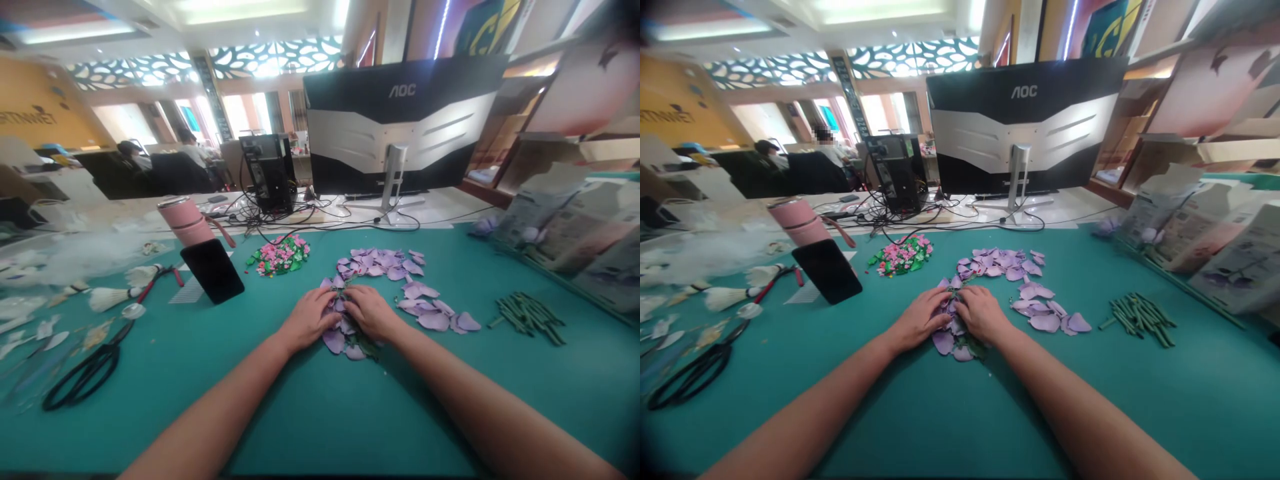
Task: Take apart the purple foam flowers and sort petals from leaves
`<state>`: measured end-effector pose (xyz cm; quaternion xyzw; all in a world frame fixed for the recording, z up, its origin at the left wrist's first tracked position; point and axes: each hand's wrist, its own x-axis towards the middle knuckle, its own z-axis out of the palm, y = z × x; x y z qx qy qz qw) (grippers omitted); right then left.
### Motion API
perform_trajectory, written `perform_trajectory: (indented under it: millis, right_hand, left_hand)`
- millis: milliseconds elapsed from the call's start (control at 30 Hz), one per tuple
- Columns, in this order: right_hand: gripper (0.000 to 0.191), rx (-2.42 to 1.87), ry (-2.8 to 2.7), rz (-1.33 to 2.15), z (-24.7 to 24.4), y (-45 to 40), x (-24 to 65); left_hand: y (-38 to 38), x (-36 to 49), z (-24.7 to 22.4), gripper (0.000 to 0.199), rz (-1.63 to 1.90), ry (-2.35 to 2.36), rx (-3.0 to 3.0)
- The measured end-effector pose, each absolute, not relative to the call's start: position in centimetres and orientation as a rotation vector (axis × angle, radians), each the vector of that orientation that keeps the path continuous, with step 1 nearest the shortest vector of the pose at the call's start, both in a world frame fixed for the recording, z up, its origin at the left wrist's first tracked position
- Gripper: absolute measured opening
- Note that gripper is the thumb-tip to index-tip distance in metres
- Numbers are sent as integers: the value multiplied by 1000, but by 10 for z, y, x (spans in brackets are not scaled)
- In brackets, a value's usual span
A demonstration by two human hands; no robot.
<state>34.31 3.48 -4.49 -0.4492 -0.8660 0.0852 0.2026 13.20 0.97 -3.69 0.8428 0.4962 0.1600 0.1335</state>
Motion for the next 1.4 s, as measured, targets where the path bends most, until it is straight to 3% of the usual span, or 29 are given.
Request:
perform_trajectory:
  millis: [133,300,567,800,1033,1267,1400]
  right_hand:
    - [39,-1537,-2401,42,-33,61,348]
    - [34,-1644,-2415,-45,-32,89,351]
    - [34,-1605,-2497,-90,-40,92,348]
    - [39,-1532,-2543,-79,-41,93,347]
    - [31,-1430,-2620,-53,-38,85,348]
    - [29,-1556,-2585,-92,-32,93,353]
    - [27,-1622,-2553,-110,-32,100,359]
  left_hand:
    - [26,136,-32,66,476,1523,2465]
    - [69,145,-30,48,334,1650,2515]
    - [126,154,-33,39,170,1770,2468]
    - [129,156,-32,31,176,1775,2489]
    - [120,153,-27,19,202,1660,2520]
    - [126,162,-20,19,205,1616,2474]
    - [129,172,-18,36,232,1707,2424]
